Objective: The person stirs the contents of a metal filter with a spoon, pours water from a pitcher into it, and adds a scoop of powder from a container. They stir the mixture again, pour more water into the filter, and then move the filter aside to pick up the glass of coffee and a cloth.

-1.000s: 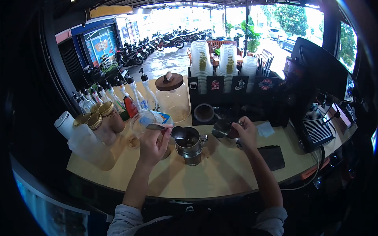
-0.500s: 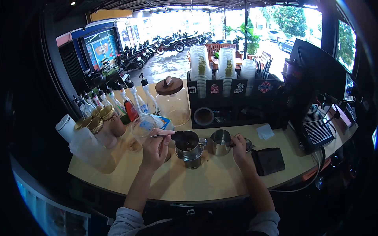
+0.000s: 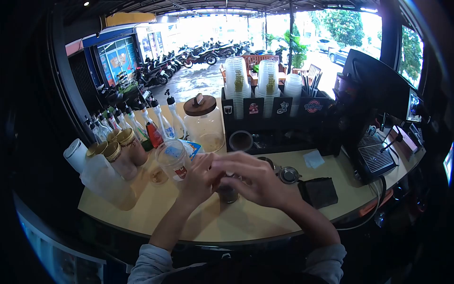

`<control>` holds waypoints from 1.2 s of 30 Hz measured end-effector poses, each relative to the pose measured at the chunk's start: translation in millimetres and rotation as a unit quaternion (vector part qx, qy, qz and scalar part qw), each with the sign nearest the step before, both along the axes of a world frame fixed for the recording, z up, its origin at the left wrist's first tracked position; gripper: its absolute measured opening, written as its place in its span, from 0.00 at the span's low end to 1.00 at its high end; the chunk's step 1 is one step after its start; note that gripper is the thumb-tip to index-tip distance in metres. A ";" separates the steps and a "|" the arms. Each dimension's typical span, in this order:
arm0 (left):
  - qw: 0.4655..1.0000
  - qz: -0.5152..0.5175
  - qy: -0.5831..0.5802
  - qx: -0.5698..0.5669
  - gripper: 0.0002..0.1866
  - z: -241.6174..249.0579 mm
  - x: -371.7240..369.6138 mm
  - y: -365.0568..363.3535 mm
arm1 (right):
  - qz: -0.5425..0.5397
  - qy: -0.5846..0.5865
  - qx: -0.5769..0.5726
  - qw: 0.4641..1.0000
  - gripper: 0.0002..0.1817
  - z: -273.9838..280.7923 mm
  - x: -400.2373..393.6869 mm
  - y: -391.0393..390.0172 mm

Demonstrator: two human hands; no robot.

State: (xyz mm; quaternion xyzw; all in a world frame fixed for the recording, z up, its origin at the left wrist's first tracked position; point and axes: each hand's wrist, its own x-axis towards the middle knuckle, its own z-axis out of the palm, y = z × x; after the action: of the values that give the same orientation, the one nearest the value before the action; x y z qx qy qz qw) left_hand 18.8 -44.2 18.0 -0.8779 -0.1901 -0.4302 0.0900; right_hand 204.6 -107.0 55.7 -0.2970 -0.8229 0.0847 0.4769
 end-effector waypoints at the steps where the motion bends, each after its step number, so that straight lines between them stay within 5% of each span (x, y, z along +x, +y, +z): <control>1: 1.000 0.000 0.000 0.000 0.15 0.9 -1.2 -0.9 | 0.010 -0.052 0.086 0.995 0.18 0.2 -4.1 1.3; 4: 0.999 -0.002 -0.038 -0.019 0.22 -1.5 -4.9 -1.5 | -0.028 -0.022 0.039 0.999 0.10 -2.9 -10.5 -4.4; 7: 0.955 0.002 -0.204 -0.213 0.40 -32.7 -10.5 5.2 | -0.064 -0.055 0.066 0.994 0.10 -13.6 -6.0 -7.1; 14: 0.890 -0.022 -0.193 -0.413 0.39 -62.9 3.8 12.4 | -0.064 -0.065 0.055 0.994 0.09 -36.2 -7.3 4.6; 36: 0.905 -0.024 -0.181 -0.385 0.37 -50.6 2.6 17.4 | -0.032 0.036 0.004 0.999 0.08 -43.1 7.9 6.6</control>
State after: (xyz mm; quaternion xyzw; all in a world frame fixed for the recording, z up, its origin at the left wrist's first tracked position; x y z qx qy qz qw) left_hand 21.4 -26.8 -32.6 -0.7559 -0.3326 -0.4770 -0.3009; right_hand 212.5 -100.4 12.6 -0.3178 -0.7956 0.0767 0.5100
